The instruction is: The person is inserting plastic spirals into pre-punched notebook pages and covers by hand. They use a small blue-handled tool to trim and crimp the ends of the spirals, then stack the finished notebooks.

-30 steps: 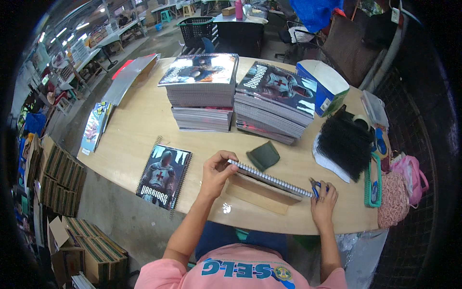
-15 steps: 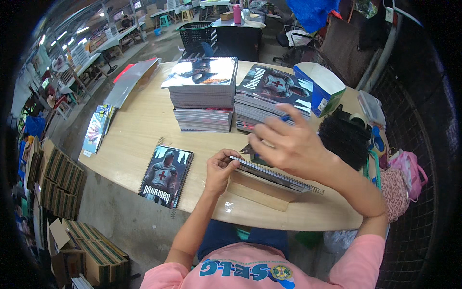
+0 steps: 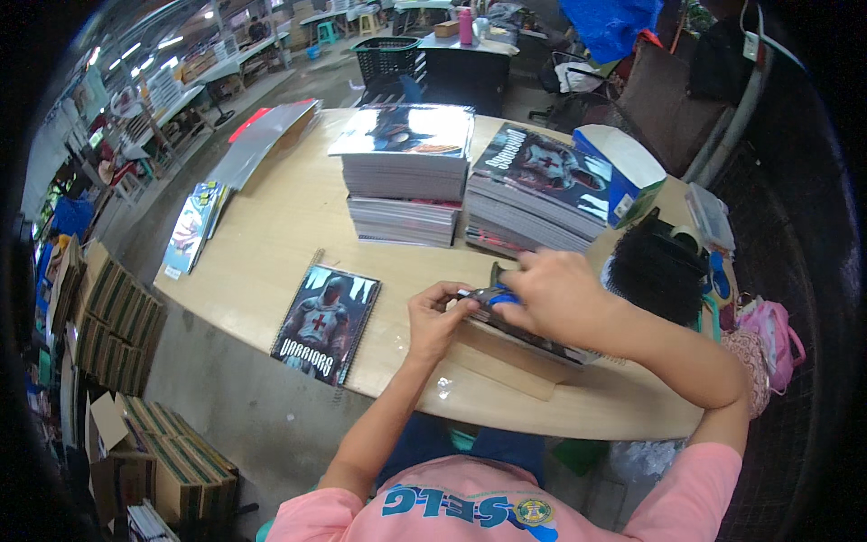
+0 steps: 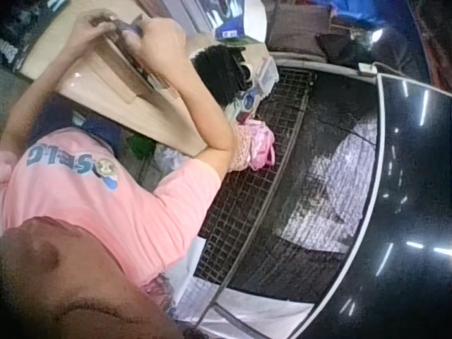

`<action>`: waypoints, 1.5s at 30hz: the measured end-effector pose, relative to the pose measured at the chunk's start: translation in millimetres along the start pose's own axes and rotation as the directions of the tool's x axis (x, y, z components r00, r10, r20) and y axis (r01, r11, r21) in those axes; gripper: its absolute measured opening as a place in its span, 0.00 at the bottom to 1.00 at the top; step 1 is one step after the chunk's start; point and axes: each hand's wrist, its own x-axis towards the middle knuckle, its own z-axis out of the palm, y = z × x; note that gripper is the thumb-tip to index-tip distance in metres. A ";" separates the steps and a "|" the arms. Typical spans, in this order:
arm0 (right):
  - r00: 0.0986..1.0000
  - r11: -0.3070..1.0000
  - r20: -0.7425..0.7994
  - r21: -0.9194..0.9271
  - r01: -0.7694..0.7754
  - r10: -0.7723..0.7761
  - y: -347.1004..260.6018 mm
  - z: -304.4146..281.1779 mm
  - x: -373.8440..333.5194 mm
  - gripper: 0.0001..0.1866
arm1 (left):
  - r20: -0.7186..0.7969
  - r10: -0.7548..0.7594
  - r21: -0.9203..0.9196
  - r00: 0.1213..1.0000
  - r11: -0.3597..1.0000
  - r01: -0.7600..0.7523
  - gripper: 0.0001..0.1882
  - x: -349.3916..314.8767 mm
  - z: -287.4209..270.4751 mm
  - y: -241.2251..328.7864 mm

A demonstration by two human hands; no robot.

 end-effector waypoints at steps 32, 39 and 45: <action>0.584 0.694 -0.378 0.322 -0.645 0.718 54.8 208.5 -193.3 0.23 | 0.386 -0.081 0.903 0.919 -0.168 -0.395 0.10 55.8 -178.1 39.6; 0.592 0.708 -0.405 0.255 -0.658 0.697 42.2 200.2 -195.1 0.28 | 0.407 0.165 0.910 0.898 0.008 -0.414 0.08 57.1 -167.4 42.6; 0.686 0.728 -0.392 0.617 -0.298 0.613 -2.1 151.7 -139.1 0.31 | 0.388 0.336 0.692 0.858 0.509 -0.512 0.12 114.4 21.8 121.5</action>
